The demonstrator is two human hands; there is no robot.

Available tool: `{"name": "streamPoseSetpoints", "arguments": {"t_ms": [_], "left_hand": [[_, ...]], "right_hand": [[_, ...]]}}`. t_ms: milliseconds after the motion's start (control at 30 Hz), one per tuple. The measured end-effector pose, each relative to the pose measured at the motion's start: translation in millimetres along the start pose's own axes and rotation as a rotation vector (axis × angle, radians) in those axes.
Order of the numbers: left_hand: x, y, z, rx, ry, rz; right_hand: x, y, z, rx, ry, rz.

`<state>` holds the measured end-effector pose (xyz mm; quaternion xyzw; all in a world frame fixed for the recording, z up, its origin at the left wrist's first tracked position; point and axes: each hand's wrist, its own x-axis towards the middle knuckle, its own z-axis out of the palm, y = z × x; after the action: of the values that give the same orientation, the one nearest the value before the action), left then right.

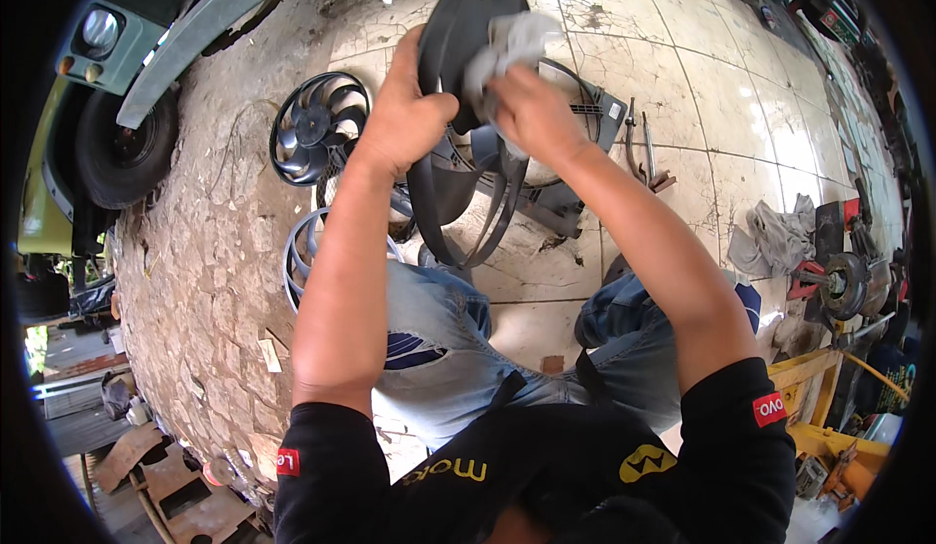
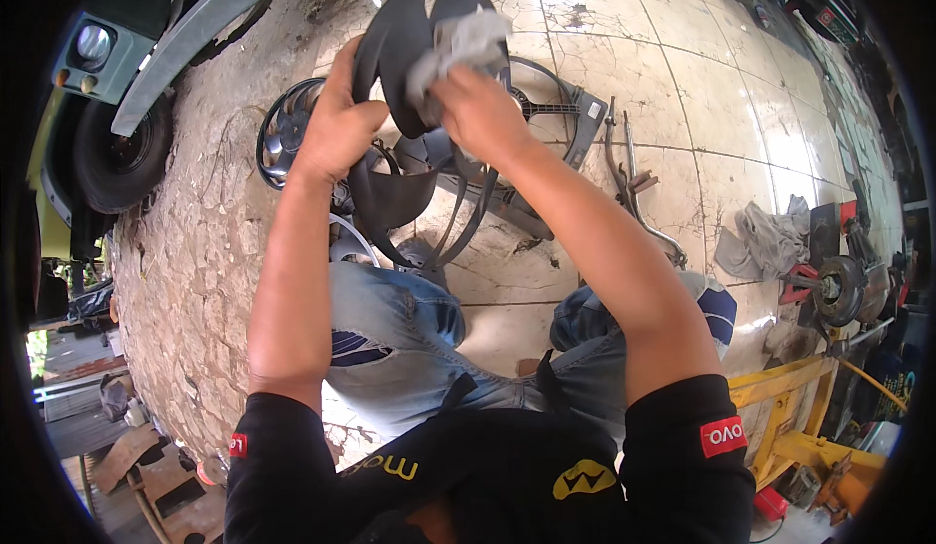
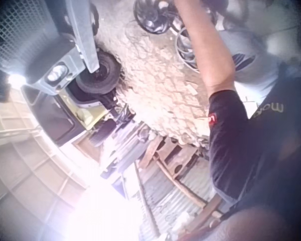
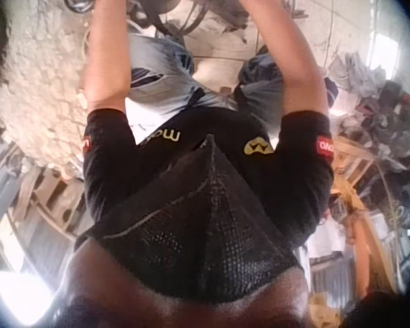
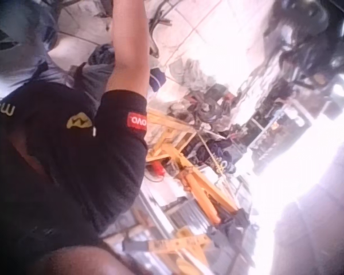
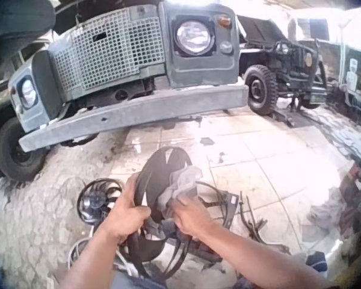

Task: The person sits on the floor and wipes a black plastic fan shroud with a cloth. They rotate the shroud to clean different sections, including the inner hub and outer rim, while other fan blades lie nearby.

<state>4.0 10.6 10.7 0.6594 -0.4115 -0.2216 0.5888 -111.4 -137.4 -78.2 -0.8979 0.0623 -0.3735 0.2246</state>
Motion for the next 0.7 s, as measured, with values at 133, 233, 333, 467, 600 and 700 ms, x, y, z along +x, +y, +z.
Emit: {"name": "streamPoseSetpoints", "arguments": {"t_ms": [133,233,333,467,600,700], "left_hand": [[0.4,13.4,4.9,0.01,0.052,-0.137],[2.9,8.6,2.0,0.01,0.045,-0.106],[3.5,14.2,5.2,0.025,-0.049,-0.035],[0.1,13.6,8.3,0.076,-0.073,-0.043],[4.4,3.8,3.0,0.095,-0.079,0.015],[-0.8,2.8,8.8,0.152,-0.099,0.008]], "right_hand": [[-14.4,16.0,-2.4,-0.012,-0.17,-0.034],[10.5,2.5,-2.6,0.071,0.016,-0.062],[46.0,-11.7,-6.1,0.119,0.257,0.11],[21.0,-17.8,-4.4,0.037,0.116,0.012],[-3.8,-11.6,-2.2,0.061,0.041,0.034],[29.2,-13.0,-13.8,0.218,0.334,0.167]]}}
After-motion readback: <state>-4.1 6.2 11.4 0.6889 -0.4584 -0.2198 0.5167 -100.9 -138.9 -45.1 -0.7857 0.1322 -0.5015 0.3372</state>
